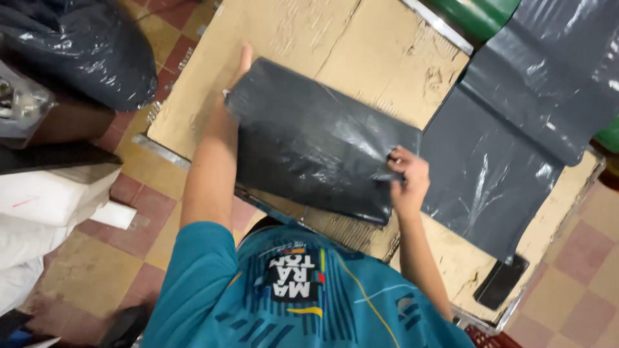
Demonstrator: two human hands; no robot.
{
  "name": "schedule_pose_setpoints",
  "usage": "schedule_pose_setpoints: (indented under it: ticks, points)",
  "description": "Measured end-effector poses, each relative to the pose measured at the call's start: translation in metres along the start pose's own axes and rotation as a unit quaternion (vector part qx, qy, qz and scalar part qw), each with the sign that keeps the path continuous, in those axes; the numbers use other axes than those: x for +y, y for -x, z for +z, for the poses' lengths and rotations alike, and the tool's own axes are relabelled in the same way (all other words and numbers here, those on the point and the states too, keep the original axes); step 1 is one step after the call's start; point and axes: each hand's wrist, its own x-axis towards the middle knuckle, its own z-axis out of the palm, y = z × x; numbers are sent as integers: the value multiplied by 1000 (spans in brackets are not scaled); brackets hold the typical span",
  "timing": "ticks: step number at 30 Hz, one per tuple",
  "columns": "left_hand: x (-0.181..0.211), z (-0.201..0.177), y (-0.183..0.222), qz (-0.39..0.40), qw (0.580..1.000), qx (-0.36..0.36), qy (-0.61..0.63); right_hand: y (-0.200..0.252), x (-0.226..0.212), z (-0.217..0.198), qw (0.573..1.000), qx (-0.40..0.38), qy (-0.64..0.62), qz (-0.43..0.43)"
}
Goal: Folding plastic bags and placing them into a basket
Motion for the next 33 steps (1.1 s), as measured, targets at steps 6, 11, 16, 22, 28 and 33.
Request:
schedule_pose_setpoints:
  ticks: [6, 11, 16, 22, 28, 33]
  points:
    - [-42, -68, -32, 133, 959, -84, -236, 84, 6, 17, 993, -80, 83, -12]
    - [-57, -70, -22, 233, 855, 46, -461, 104, -1, 13, 983, -144, 118, -6]
    - [-109, -67, 38, 563, 599, 127, -555, 112, -34, 13, 956, -185, 226, 21]
    - [-173, -105, 100, 687, 197, -18, -699, 91, -96, 89, 940, -211, 255, -83]
    - [-184, -91, 81, 636, 207, -166, -724, 102, -103, 159, 938, -247, 227, -88]
    - [-157, -1, 107, 373, 365, -446, -727, 165, -80, 153, 972, -183, 115, -87]
